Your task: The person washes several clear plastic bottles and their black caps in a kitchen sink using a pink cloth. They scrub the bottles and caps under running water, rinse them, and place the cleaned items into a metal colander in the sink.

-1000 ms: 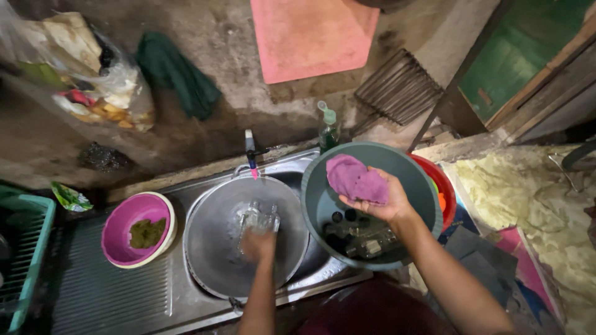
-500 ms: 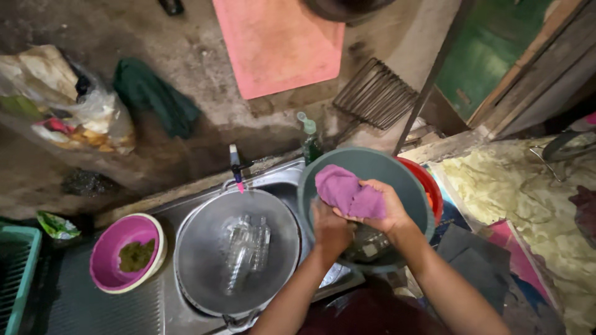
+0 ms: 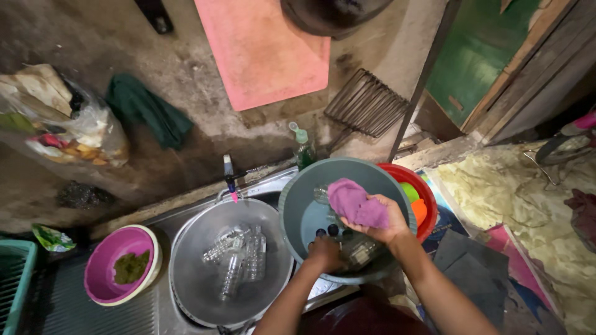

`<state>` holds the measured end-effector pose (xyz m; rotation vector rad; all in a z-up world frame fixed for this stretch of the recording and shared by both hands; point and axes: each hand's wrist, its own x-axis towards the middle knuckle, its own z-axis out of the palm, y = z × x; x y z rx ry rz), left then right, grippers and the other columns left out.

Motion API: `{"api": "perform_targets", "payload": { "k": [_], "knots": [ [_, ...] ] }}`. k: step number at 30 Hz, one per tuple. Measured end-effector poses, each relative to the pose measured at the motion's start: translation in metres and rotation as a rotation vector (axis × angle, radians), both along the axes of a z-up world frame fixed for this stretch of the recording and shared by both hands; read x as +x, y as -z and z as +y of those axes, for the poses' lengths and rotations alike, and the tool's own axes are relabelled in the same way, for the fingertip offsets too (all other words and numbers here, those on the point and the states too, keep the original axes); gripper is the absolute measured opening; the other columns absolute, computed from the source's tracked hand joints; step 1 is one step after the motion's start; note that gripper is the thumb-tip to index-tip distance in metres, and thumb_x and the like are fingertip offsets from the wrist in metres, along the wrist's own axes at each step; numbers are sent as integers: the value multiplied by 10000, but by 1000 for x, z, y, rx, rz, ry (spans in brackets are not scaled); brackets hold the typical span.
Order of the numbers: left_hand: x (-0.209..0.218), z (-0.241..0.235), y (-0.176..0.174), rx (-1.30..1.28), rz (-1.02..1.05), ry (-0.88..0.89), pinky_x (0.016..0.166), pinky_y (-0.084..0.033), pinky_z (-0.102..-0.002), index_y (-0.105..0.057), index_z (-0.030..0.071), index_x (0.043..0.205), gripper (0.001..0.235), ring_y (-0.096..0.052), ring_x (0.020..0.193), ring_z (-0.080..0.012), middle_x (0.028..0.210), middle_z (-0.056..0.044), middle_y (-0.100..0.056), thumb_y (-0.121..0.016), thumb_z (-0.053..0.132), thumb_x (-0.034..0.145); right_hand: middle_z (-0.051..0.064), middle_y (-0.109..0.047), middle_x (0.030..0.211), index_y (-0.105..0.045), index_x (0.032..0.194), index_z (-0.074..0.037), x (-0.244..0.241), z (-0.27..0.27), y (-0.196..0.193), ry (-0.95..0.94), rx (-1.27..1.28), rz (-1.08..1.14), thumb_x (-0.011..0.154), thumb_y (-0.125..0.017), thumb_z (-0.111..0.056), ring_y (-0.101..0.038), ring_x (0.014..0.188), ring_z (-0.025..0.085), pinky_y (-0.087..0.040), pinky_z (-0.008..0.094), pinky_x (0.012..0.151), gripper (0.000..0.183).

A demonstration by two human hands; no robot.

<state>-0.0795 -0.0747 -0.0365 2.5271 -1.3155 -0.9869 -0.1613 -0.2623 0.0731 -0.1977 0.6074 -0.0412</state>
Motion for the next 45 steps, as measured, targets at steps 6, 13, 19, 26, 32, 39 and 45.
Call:
{"api": "perform_targets", "payload": {
  "k": [6, 13, 19, 26, 32, 39, 45],
  "knots": [
    [8, 0, -9, -120, 43, 29, 960, -505, -535, -602, 104, 1325, 847, -603, 1185, -434, 1271, -199, -651, -870, 546, 654, 235, -540, 1412, -517, 1353, -14, 1, -6, -8, 50, 27, -12, 836, -607, -237, -532, 1265, 442, -487, 626, 1007, 569],
    [-32, -28, -3, -224, -19, -57, 943, -542, -473, -662, 40, 1202, 876, -675, 1097, -396, 1175, -229, -704, -890, 630, 596, 230, -546, 1395, -542, 1262, -70, -2, -1, -9, 98, 29, 7, 785, -632, -211, -539, 1248, 456, -487, 651, 994, 505],
    [-1, -22, -1, -371, 338, -317, 836, -575, -370, -649, 64, 1169, 779, -723, 969, -282, 1090, -163, -743, -936, 477, 575, 261, -528, 1395, -552, 1268, -44, -13, -16, -6, 79, -65, -25, 825, -647, -236, -528, 1238, 491, -497, 623, 1002, 492],
    [69, 9, -90, -785, 801, -706, 606, -535, -289, -602, 100, 1181, 473, -651, 706, -168, 891, -89, -689, -831, 92, 767, 184, -582, 1405, -553, 1437, -98, -18, -37, -10, 20, -732, -137, 939, -553, -244, -640, 1144, 318, -560, 466, 908, 519],
    [46, -26, -79, -1216, 869, -1069, 683, -529, -311, -537, 52, 1303, 428, -623, 806, -191, 1027, -128, -668, -696, 287, 982, 133, -536, 1445, -521, 1443, -139, 16, 39, 4, -94, -1073, -158, 941, -636, -207, -574, 1217, 309, -483, 453, 928, 519],
    [22, -24, -82, -951, 773, -1069, 1069, -474, -429, -264, 229, 1586, 763, -526, 1348, -285, 1486, -148, -491, -464, 600, 950, 154, -479, 1546, -603, 1415, -100, 29, 65, -29, 19, -1808, -112, 982, -599, -196, -526, 1385, 293, -400, 341, 1134, 443],
    [52, -12, -109, -1128, 1217, -1107, 1011, -535, -501, -397, 152, 1502, 764, -593, 1277, -358, 1430, -208, -549, -480, 642, 921, 174, -564, 1458, -674, 1240, -137, 11, 108, -48, 251, -2466, -317, 923, -676, -156, -490, 1418, 371, -322, 460, 1204, 317]
  ]
}}
